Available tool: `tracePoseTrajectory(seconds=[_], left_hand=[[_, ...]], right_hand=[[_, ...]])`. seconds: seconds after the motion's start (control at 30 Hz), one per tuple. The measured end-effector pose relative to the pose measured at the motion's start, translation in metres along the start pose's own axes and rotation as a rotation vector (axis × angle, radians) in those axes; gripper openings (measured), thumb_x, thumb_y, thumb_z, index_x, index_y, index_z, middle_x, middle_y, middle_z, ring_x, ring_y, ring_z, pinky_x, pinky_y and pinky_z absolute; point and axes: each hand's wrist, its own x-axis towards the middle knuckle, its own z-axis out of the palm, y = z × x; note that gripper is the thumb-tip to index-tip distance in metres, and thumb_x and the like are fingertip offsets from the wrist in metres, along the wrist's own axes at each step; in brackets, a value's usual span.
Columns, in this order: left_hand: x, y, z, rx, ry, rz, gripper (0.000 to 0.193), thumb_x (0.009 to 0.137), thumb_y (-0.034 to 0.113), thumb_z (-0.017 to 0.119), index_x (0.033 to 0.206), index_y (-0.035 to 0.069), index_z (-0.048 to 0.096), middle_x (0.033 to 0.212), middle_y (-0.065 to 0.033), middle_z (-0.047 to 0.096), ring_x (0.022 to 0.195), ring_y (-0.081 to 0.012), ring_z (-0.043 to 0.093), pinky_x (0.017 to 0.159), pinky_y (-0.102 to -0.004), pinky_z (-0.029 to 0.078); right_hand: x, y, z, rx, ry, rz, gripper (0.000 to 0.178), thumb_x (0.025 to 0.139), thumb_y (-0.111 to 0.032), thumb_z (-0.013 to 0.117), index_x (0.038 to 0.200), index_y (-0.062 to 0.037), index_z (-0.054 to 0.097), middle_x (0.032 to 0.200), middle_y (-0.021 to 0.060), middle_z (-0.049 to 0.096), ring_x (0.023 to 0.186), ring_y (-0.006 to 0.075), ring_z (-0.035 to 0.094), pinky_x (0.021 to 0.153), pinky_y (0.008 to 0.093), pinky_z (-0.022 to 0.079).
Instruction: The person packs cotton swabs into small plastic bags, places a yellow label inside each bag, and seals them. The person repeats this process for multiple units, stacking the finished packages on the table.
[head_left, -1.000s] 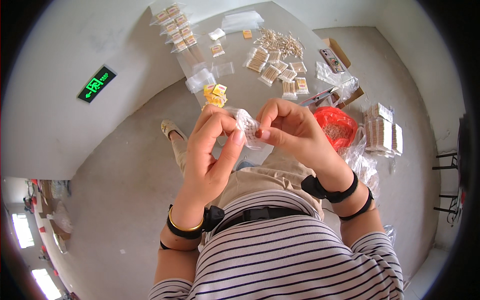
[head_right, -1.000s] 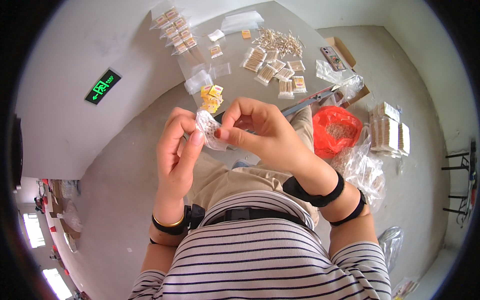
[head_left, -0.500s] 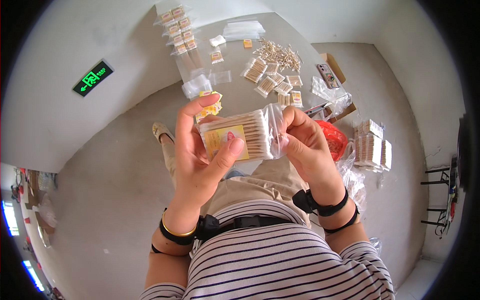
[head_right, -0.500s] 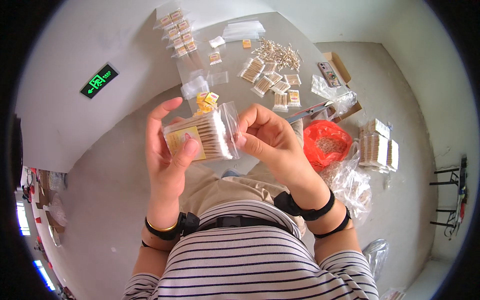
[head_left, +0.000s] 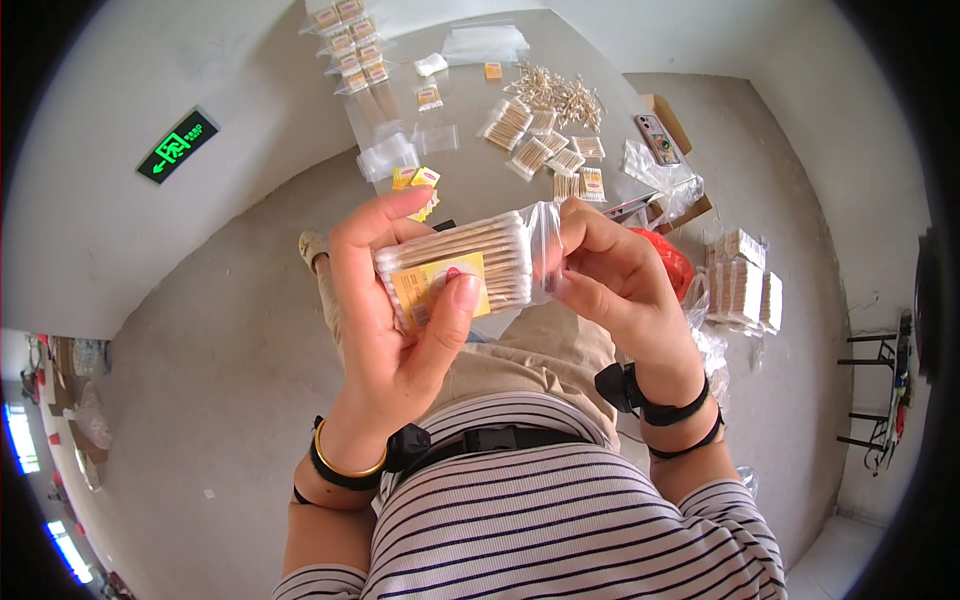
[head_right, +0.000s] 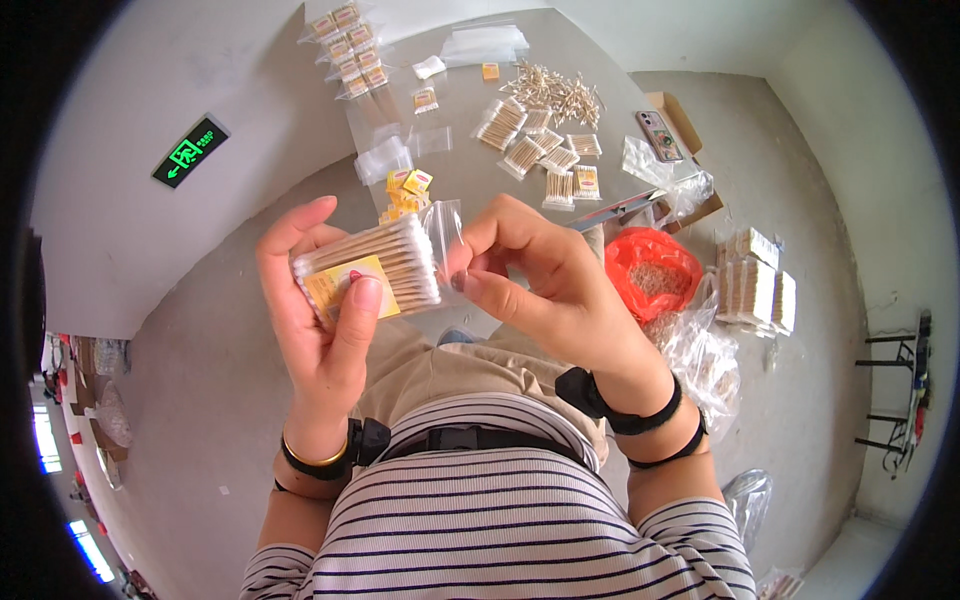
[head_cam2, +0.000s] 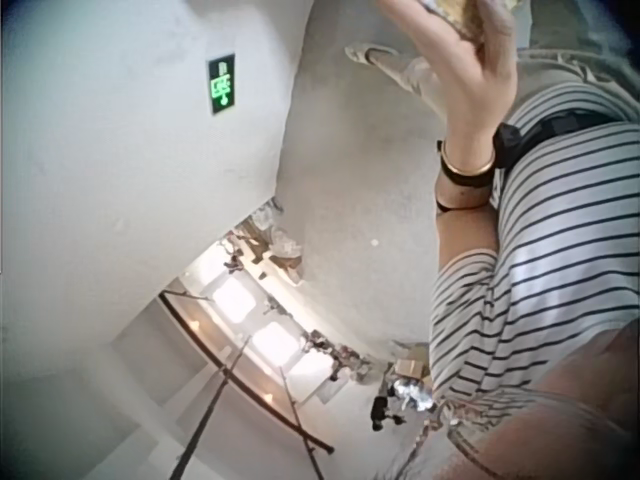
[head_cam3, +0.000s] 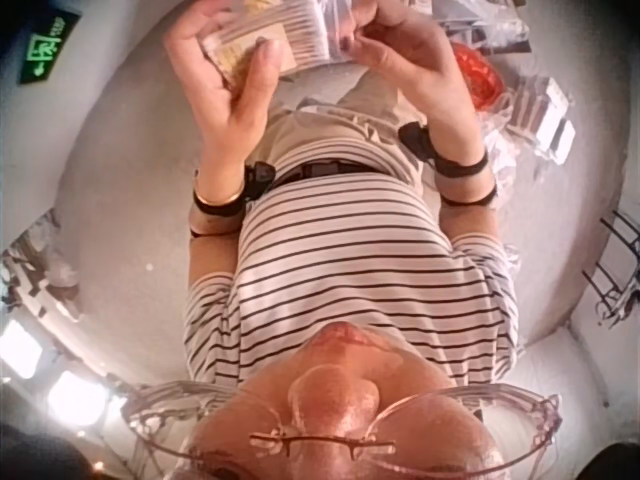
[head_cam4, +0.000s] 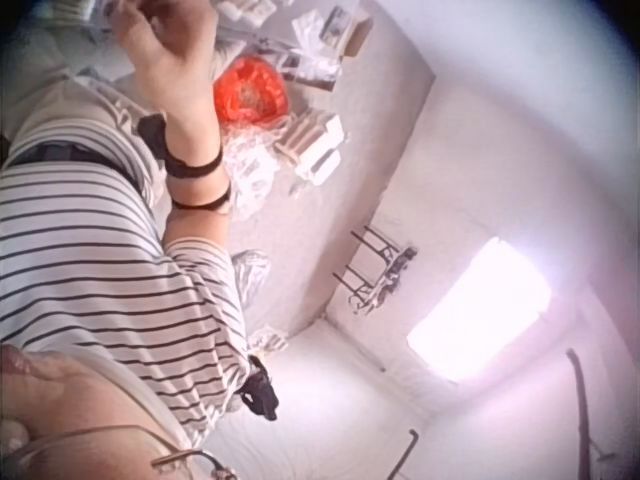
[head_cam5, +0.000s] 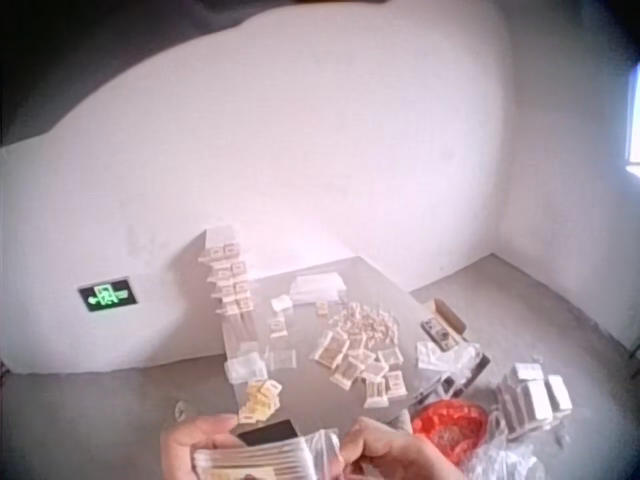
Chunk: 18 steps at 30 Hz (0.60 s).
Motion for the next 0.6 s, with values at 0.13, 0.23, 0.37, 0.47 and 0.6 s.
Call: tracePoseTrajectory(seconds=[0.13,0.23,0.37,0.47,0.6], left_hand=[[0.0016,-0.0032,-0.0037,0.042,-0.031,-0.002,0.055,0.098,0.013,0.067,0.144,-0.002,0.04,0.101,-0.0092,0.057,0.083,-0.0107,0.053,0.074,-0.0256,0.046],[0.0034,-0.0044,-0.003,-0.063,-0.053,-0.022,0.054,0.1,0.014,0.066,0.145,-0.002,0.04,0.1,-0.0095,0.058,0.084,-0.0112,0.054,0.075,-0.0262,0.046],[0.0032,-0.0037,-0.0018,-0.154,-0.055,-0.065,0.053,0.1,0.013,0.064,0.144,-0.002,0.04,0.1,-0.0099,0.059,0.084,-0.0113,0.054,0.075,-0.0263,0.046],[0.0045,-0.0066,-0.0058,-0.072,-0.066,-0.039,0.052,0.1,0.013,0.065,0.144,-0.002,0.041,0.101,-0.01,0.059,0.084,-0.0111,0.054,0.074,-0.0263,0.046],[0.0037,-0.0096,-0.0053,-0.001,-0.04,-0.008,0.051,0.1,0.013,0.066,0.143,-0.002,0.042,0.102,-0.0093,0.059,0.084,-0.011,0.054,0.075,-0.0262,0.046]], right_hand=[[0.0055,-0.0028,-0.003,0.067,-0.066,0.064,0.013,0.099,-0.005,0.063,0.11,0.0004,0.067,0.105,0.0004,0.061,0.099,0.0088,0.058,0.088,0.0256,0.047],[0.0085,-0.0072,-0.0043,0.151,-0.101,0.128,0.011,0.098,-0.003,0.063,0.108,-0.0001,0.068,0.104,0.0003,0.063,0.101,0.0095,0.059,0.09,0.0266,0.047],[0.0084,-0.0038,-0.0065,0.244,-0.11,0.221,0.01,0.096,-0.003,0.065,0.105,-0.0009,0.069,0.104,0.0002,0.065,0.1,0.0095,0.06,0.091,0.0262,0.046],[0.0083,-0.0034,-0.0028,0.156,-0.071,0.178,0.011,0.093,-0.003,0.069,0.104,-0.002,0.069,0.101,-0.0013,0.067,0.095,0.0082,0.059,0.087,0.0251,0.045],[0.0085,-0.0035,-0.0041,-0.127,0.0,0.123,0.012,0.088,-0.006,0.076,0.1,-0.004,0.071,0.092,-0.004,0.067,0.086,0.0054,0.058,0.077,0.0237,0.041]])
